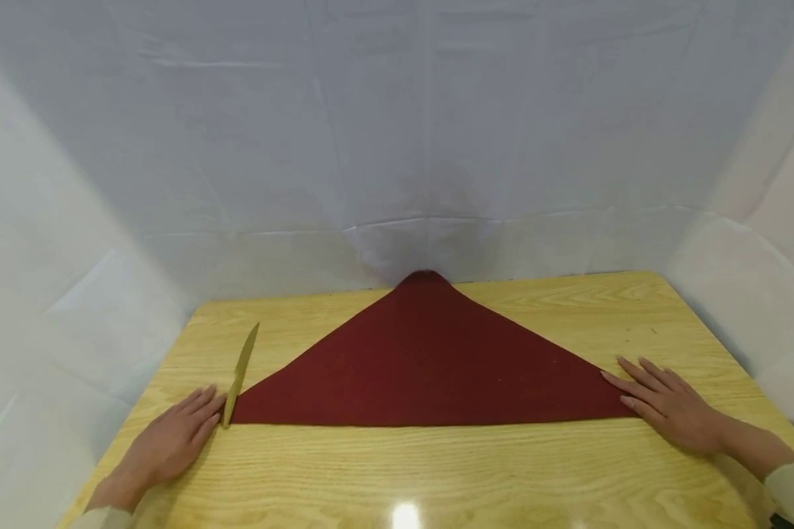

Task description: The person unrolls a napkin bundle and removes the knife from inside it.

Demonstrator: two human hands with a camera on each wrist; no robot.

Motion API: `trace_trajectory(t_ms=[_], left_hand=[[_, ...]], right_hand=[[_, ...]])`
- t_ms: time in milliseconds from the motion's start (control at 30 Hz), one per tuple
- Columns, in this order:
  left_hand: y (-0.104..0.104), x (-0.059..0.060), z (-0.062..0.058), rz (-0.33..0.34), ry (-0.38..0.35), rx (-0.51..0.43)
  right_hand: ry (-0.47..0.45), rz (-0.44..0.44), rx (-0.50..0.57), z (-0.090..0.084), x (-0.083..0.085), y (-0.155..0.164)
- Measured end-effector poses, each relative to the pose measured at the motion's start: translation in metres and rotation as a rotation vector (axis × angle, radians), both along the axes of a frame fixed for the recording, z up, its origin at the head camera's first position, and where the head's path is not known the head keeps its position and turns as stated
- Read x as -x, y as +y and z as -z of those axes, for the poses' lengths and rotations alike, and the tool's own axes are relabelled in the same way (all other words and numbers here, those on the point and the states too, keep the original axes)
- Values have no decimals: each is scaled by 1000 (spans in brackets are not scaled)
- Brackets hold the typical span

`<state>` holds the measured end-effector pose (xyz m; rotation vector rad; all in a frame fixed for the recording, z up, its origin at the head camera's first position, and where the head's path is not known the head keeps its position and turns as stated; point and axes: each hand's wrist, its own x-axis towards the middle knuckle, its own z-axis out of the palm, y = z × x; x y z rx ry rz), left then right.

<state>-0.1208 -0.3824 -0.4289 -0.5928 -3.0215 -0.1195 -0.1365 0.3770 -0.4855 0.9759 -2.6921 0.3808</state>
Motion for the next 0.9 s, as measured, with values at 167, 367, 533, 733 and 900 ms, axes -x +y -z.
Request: trace_trajectory(t_ms=[167,367,533,733,900], left_hand=[[-2,0,-2,-5,16,-3],[0,1,-6,-37,21,21],[3,0,-9,-99,9,15],[4,-1,-8,-168,-17,19],[5,-3,-7,-198,-1,8]], right_hand=[[34,-13,10,1,1,0],[34,-10,17,3,1,1],[35,1,19,5,3,2],[51,-26,2,-1,-1,-2],[60,-30,2,-4,-2,-3]])
